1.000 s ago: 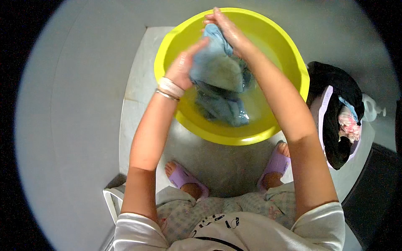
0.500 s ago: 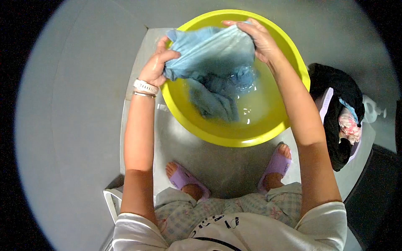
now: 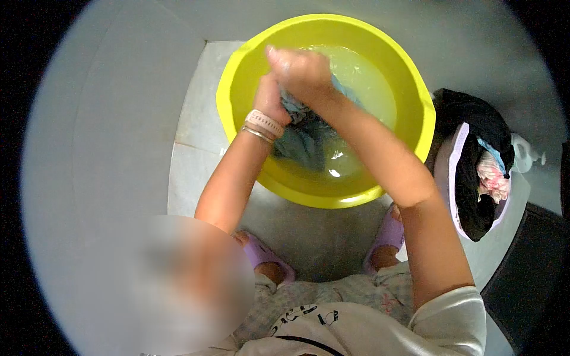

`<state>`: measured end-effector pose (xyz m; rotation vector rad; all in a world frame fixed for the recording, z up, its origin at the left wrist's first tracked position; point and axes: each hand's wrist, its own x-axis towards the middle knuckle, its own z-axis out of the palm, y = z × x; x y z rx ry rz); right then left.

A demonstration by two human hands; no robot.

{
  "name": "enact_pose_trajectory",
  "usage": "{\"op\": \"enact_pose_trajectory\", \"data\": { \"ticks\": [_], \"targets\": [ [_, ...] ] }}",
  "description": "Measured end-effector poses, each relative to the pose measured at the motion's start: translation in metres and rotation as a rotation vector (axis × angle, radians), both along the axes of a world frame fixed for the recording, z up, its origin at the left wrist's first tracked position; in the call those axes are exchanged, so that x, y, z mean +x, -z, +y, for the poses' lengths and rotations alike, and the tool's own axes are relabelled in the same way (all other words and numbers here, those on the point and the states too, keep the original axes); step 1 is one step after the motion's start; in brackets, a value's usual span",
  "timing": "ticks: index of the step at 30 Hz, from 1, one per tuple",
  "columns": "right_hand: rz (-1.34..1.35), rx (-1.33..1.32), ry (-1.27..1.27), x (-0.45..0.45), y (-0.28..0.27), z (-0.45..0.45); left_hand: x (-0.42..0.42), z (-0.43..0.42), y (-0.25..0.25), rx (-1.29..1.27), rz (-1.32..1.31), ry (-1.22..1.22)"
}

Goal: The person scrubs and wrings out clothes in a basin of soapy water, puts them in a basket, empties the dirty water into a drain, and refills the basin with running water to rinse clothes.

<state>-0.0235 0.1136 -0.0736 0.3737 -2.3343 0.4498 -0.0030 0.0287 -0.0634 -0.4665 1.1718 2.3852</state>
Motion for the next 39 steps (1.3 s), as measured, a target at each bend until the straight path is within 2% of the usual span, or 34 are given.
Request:
{"op": "enact_pose_trajectory", "data": {
  "ticks": [1, 4, 5, 7, 8, 11, 12, 14, 17, 19, 20, 21, 23, 24, 27, 30, 32, 33, 35, 37, 38, 39],
  "targets": [
    [0.002, 0.066, 0.053, -0.006, 0.003, 0.008, 0.0, -0.002, -0.01, 0.028, 0.039, -0.004],
    [-0.645, -1.0, -0.096, -0.034, 0.0, 0.049, -0.007, -0.018, -0.043, 0.096, 0.172, -0.027],
    [-0.659, -1.082, -0.207, -0.029, 0.005, 0.055, -0.013, -0.026, -0.049, 0.198, 0.195, 0.001],
    [-0.69, -1.231, -0.437, -0.013, 0.024, 0.062, -0.025, -0.039, -0.056, 0.409, 0.242, 0.051],
    [-0.952, -1.151, -0.642, -0.005, 0.035, 0.065, -0.026, -0.041, -0.057, 0.397, 0.229, -0.015],
    [-0.688, -0.216, -0.388, 0.014, 0.051, 0.054, -0.02, -0.037, -0.067, 0.386, 0.249, 0.029],
    [-0.678, -0.212, -0.535, 0.003, 0.057, 0.06, -0.023, -0.039, -0.065, 0.345, 0.25, 0.036],
    [-0.83, -0.647, -0.515, 0.006, 0.042, 0.074, -0.031, -0.054, -0.06, 0.251, 0.249, 0.047],
    [-0.968, -1.177, -0.478, 0.005, 0.018, 0.091, -0.036, -0.078, -0.042, -0.294, 0.448, 0.176],
    [-0.959, -1.505, -0.54, 0.007, 0.0, 0.089, -0.03, -0.074, -0.024, -0.359, 0.33, 0.28],
    [-0.946, -1.514, -0.519, 0.006, -0.009, 0.083, -0.026, -0.068, -0.013, -0.332, 0.317, 0.288],
    [-0.872, -1.363, -0.378, 0.001, -0.006, 0.075, -0.022, -0.061, -0.005, -0.307, 0.303, 0.297],
    [-0.712, -1.063, -0.108, -0.012, 0.011, 0.056, -0.02, -0.037, 0.007, -0.088, 0.218, 0.223],
    [-0.42, -0.813, -0.259, -0.012, 0.016, 0.048, -0.02, -0.028, 0.011, 0.02, 0.175, 0.189],
    [-0.388, -0.579, -0.24, 0.028, -0.022, 0.011, -0.019, -0.017, 0.014, 0.12, 0.073, -0.012],
    [-0.274, -0.37, -0.174, 0.043, -0.031, -0.009, -0.04, -0.031, 0.084, -0.351, 0.93, 0.13],
    [-0.271, -0.311, -0.111, 0.04, -0.027, -0.01, -0.039, -0.028, 0.091, -0.552, 1.18, 0.194],
    [-0.284, -0.256, -0.1, 0.035, -0.024, -0.007, -0.032, -0.02, 0.084, -0.605, 1.135, 0.207],
    [-0.313, -0.147, -0.074, 0.018, -0.015, 0.006, -0.019, -0.011, 0.06, -0.365, 0.738, 0.2],
    [-0.212, -0.154, -0.107, 0.008, -0.003, 0.019, -0.011, -0.005, 0.026, 0.208, 0.027, 0.131],
    [-0.164, -0.156, -0.125, 0.002, 0.004, 0.028, -0.009, -0.005, 0.018, 0.114, 0.035, 0.164],
    [-0.407, -0.232, -0.022, -0.008, 0.007, 0.042, -0.007, -0.007, 0.011, 0.016, 0.046, 0.195]
  ]
}}
